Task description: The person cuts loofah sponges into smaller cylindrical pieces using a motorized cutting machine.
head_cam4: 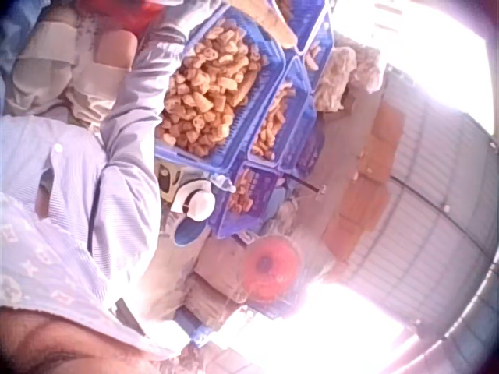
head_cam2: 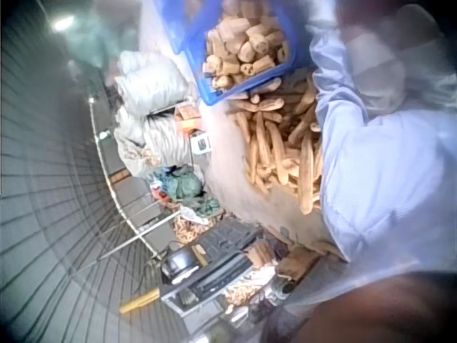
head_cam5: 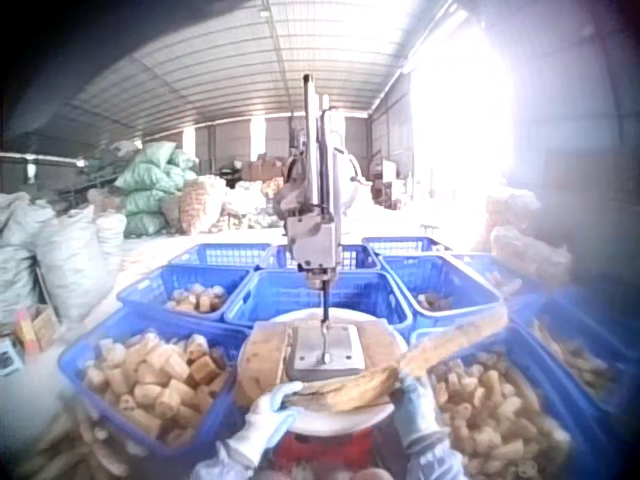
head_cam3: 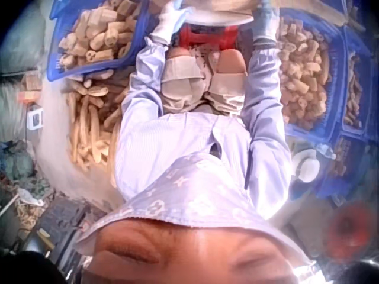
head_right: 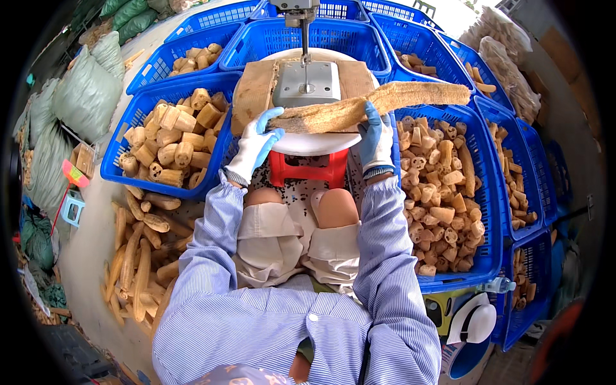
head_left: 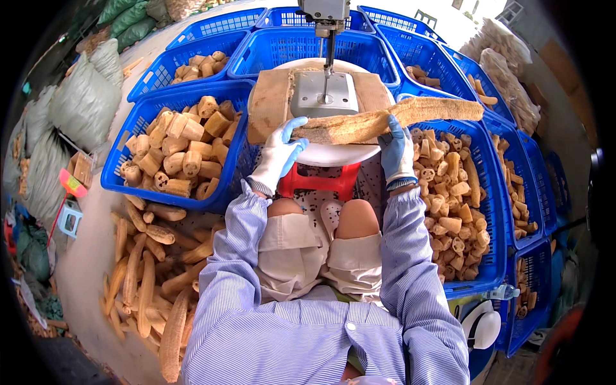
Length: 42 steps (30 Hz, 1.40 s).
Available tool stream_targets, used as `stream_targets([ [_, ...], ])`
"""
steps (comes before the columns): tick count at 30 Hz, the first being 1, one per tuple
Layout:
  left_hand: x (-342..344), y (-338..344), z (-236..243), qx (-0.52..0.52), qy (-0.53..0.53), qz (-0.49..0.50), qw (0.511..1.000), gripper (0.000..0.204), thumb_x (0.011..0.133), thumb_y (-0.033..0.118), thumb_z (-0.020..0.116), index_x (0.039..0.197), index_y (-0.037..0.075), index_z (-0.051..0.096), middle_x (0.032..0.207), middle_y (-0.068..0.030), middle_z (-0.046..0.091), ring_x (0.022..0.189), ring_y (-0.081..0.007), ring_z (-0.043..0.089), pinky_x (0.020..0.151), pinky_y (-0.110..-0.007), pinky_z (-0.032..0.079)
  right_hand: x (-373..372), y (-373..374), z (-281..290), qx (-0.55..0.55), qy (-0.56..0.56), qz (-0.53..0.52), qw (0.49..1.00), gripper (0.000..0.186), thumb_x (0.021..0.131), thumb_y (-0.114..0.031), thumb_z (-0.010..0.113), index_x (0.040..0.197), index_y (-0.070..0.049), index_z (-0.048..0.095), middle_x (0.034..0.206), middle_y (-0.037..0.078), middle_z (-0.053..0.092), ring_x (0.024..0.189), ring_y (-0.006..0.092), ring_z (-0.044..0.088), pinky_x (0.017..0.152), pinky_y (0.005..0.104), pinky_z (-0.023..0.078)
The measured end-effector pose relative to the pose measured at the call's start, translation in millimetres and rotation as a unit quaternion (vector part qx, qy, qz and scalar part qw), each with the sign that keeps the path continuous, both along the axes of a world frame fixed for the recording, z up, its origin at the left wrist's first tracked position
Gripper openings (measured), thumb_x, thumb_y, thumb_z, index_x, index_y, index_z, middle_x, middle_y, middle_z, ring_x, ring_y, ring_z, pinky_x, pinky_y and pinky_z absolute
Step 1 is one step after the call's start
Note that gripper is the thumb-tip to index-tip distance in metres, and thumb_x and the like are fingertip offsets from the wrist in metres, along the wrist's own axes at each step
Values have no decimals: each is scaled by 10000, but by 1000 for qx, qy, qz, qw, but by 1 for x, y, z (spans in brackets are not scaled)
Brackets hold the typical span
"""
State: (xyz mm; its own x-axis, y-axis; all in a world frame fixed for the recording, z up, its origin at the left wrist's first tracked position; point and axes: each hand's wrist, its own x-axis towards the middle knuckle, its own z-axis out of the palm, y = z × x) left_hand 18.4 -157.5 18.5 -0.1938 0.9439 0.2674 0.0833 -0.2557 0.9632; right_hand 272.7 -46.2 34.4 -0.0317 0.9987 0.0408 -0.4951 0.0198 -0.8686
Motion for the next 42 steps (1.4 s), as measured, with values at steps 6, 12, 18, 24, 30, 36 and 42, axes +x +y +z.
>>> stream_targets([
  [6, -6, 30, 21, -102, 100, 33, 989, 309, 919, -27, 616, 1222, 23, 637, 1070, -19, 694, 912, -72, 571, 804, -210, 476, -5, 0, -24, 181, -527, -328, 763, 1103, 696, -490, 871, 1529, -40, 306, 1510, 287, 366, 1433, 373, 324, 1184, 456, 282],
  [12, -25, 56, 17, -110, 116, 11, 987, 316, 946, 30, 609, 1259, 61, 643, 1113, -17, 669, 941, -82, 569, 867, -219, 458, -23, 26, 34, 310, -812, 12, 494, 920, 666, -503, 863, 1471, -329, 453, 1485, 13, 476, 1460, 262, 318, 1210, 612, 112],
  [18, -15, 58, 9, -1, 341, 80, 937, 712, 807, 273, 833, 1429, 171, 502, 1512, -112, 416, 1384, -268, 441, 1109, -378, 424, -50, 32, 36, 328, -815, 76, 472, 840, 706, -612, 797, 1435, -303, 516, 1306, 62, 602, 1290, 267, 511, 1206, 529, 189],
  [24, -29, 82, 8, -23, 383, 101, 918, 638, 788, 240, 831, 1364, 202, 562, 1378, -100, 545, 1282, -305, 521, 1075, -388, 444, -56, 55, 28, 386, -769, 44, 507, 863, 734, -573, 793, 1454, -221, 472, 1340, 71, 587, 1241, 291, 554, 1103, 458, 356],
  [30, -48, 115, 1, -36, 320, 87, 943, 599, 800, 217, 816, 1354, 208, 589, 1374, -114, 562, 1270, -317, 537, 1071, -389, 450, -57, 81, 31, 424, -732, 70, 528, 743, 742, -529, 799, 1374, -215, 568, 1318, 82, 596, 1224, 305, 561, 1031, 429, 425],
  [36, -48, 129, 23, -64, 328, 64, 940, 569, 881, 201, 751, 1413, 193, 550, 1466, -144, 480, 1353, -305, 467, 1088, -368, 433, -68, 114, 26, 391, -749, 61, 531, 709, 759, -498, 796, 1384, -248, 572, 1241, 100, 643, 1182, 307, 595, 1001, 418, 467],
  [42, -67, 165, 13, -70, 349, 146, 923, 566, 867, 232, 753, 1397, 177, 562, 1411, -177, 534, 1289, -339, 528, 1069, -386, 448, -92, 137, 45, 275, -784, 101, 547, 719, 804, -519, 770, 1436, -285, 519, 1347, 85, 614, 1246, 293, 572, 1042, 403, 455],
])
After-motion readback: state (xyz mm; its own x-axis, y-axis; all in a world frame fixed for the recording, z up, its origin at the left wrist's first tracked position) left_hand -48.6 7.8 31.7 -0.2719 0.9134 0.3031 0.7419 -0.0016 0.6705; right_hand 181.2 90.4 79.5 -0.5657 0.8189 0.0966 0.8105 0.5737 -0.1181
